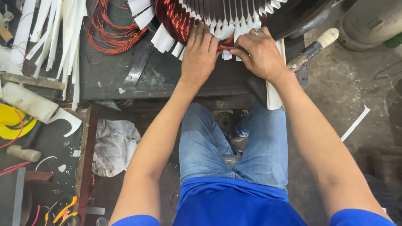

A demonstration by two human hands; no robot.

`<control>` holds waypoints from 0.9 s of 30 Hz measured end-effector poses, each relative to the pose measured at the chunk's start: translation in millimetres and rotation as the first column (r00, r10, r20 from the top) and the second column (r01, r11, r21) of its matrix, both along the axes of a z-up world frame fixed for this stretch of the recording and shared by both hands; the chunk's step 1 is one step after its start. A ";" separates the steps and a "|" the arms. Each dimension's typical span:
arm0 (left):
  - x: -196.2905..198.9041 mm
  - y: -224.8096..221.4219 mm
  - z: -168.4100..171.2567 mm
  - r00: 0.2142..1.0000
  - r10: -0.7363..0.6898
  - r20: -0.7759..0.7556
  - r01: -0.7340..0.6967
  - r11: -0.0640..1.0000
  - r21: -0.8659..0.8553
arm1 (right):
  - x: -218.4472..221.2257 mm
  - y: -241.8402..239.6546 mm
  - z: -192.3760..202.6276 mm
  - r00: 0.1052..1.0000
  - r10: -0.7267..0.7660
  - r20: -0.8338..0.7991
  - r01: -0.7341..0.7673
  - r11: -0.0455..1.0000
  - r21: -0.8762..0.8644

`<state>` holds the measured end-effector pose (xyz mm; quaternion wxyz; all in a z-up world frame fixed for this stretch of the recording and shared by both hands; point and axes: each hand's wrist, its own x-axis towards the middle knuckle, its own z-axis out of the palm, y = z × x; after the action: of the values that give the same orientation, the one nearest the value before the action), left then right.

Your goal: Manually winding a motor stator by inserting insulation strips and copper wire coils into slots and seating them with a hammer and tool.

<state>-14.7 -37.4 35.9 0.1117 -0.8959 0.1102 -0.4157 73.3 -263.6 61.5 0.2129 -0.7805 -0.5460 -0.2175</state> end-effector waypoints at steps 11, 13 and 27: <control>-3.7 -7.7 -3.4 1.000 -0.013 0.001 0.013 0.998 -0.054 | -1.0 -1.0 -1.4 0.999 0.009 0.048 -0.009 1.000 0.014; -5.9 -10.0 -0.3 1.000 -0.016 -0.002 0.016 0.998 -0.060 | -0.2 -0.3 -2.6 0.999 0.004 0.043 -0.005 1.000 0.020; -21.7 -42.5 3.1 0.961 0.263 -0.087 -0.268 0.962 -0.054 | 4.3 -0.7 -7.9 0.998 -0.012 0.059 0.009 0.999 0.052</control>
<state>-36.3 -79.9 39.0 0.1327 -0.9214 -0.0203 -0.3646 77.5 -264.3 53.6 0.2157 -0.7708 -0.5422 -0.2558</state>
